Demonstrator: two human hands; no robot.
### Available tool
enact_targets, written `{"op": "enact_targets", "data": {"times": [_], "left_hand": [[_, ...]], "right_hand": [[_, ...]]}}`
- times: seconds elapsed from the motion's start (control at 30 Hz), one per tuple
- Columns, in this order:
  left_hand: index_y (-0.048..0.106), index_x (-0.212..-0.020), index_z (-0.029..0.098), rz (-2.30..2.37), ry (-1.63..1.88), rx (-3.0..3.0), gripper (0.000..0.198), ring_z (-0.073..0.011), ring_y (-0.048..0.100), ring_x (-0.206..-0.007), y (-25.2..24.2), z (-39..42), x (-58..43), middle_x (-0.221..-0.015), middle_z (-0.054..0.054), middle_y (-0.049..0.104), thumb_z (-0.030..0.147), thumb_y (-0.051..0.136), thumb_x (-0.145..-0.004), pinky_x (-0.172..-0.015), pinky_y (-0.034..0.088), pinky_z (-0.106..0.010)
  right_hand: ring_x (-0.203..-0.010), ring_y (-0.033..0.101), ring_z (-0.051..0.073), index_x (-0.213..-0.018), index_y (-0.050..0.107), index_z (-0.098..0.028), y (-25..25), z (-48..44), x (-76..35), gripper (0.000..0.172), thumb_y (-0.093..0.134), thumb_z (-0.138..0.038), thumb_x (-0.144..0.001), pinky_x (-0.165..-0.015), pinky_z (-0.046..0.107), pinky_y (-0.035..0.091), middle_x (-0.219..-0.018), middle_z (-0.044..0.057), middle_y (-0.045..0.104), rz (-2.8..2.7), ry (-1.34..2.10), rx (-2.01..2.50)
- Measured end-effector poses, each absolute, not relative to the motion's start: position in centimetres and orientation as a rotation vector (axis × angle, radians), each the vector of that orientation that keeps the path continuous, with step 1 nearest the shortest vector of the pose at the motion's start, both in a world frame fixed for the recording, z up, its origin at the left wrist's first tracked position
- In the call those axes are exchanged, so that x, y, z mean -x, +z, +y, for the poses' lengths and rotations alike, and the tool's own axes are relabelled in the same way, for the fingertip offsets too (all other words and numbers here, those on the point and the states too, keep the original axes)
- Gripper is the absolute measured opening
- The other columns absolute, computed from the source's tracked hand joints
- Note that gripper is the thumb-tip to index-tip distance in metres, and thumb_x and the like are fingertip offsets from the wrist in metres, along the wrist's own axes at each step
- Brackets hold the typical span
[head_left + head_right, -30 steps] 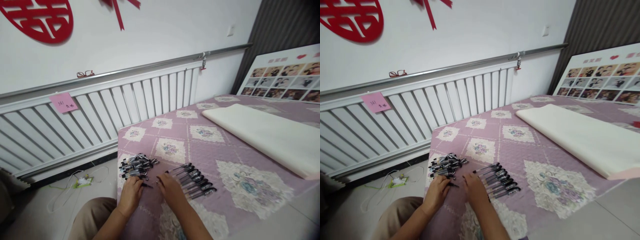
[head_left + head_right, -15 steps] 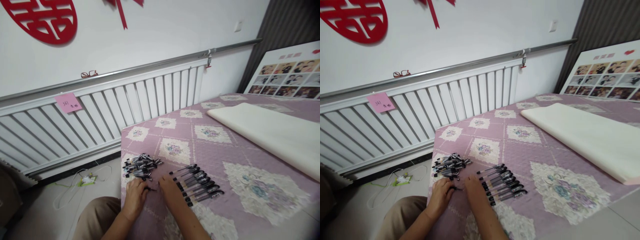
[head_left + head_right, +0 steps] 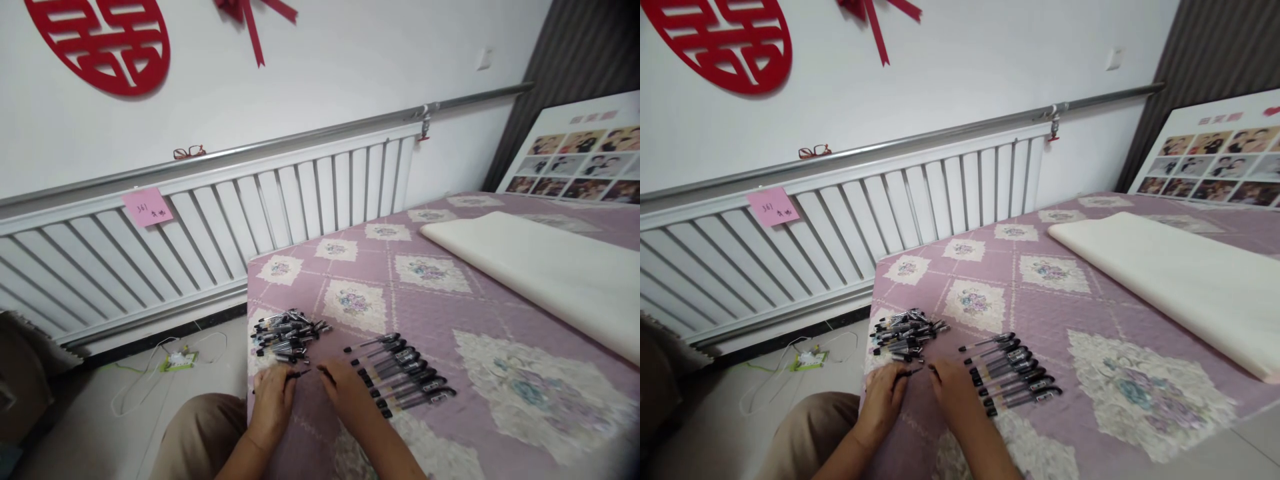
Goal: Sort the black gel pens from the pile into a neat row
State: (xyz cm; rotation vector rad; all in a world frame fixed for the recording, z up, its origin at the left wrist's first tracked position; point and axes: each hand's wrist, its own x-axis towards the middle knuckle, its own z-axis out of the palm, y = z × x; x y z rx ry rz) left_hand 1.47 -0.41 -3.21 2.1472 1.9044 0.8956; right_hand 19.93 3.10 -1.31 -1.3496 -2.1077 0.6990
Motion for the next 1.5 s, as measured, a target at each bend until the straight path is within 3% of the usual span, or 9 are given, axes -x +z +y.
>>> {"op": "enact_targets", "data": {"times": [0.4,0.6,0.9,1.17,1.5], "left_hand": [[0.062,-0.097,0.023,1.873,0.922,-2.190,0.021,-0.0210,0.060,-0.092,-3.2,-0.4,-1.4,-0.094,-0.002,0.068,0.017,0.046,-0.085,-0.085,0.038,-0.039],[0.062,-0.100,0.023,1.841,0.904,-2.260,0.021,-0.0219,0.059,-0.090,-3.4,-0.6,-1.4,-0.094,-0.003,0.067,0.017,0.047,-0.085,-0.083,0.039,-0.040],[0.061,-0.100,0.025,1.775,0.867,-2.302,0.021,-0.0218,0.058,-0.091,-3.6,-0.6,-1.3,-0.095,-0.003,0.067,0.019,0.047,-0.087,-0.086,0.039,-0.041],[0.062,-0.098,0.025,1.773,0.860,-2.310,0.021,-0.0217,0.059,-0.089,-3.4,-0.6,-1.4,-0.092,-0.002,0.067,0.018,0.047,-0.086,-0.085,0.040,-0.041],[0.062,-0.102,0.025,1.729,0.804,-2.316,0.023,-0.0222,0.057,-0.090,-3.5,-0.6,-1.2,-0.093,-0.004,0.066,0.020,0.046,-0.087,-0.088,0.039,-0.042]], "right_hand": [[-0.100,0.062,0.022,-0.112,0.062,-0.016,-1.7,2.6,-18.7,0.035,0.047,-0.014,-0.081,-0.090,0.034,0.045,-0.106,0.010,0.069,-2.098,0.822,1.339],[-0.089,0.063,0.023,-0.091,0.067,-0.016,-1.1,3.2,-19.7,0.021,0.048,-0.020,-0.083,-0.081,0.034,0.045,-0.091,0.010,0.070,-2.022,0.806,1.383],[-0.095,0.061,0.021,-0.094,0.069,-0.019,-0.9,3.3,-19.9,0.026,0.047,-0.020,-0.079,-0.088,0.034,0.043,-0.098,0.007,0.070,-1.864,0.992,1.180],[-0.085,0.063,0.020,-0.085,0.067,-0.018,-1.0,3.1,-19.2,0.021,0.049,-0.014,-0.074,-0.078,0.030,0.045,-0.087,0.006,0.070,-1.868,1.034,1.232],[-0.086,0.061,0.019,-0.084,0.066,-0.019,-2.0,3.2,-18.6,0.023,0.049,-0.010,-0.072,-0.080,0.030,0.044,-0.088,0.004,0.069,-1.950,0.986,1.195]]}}
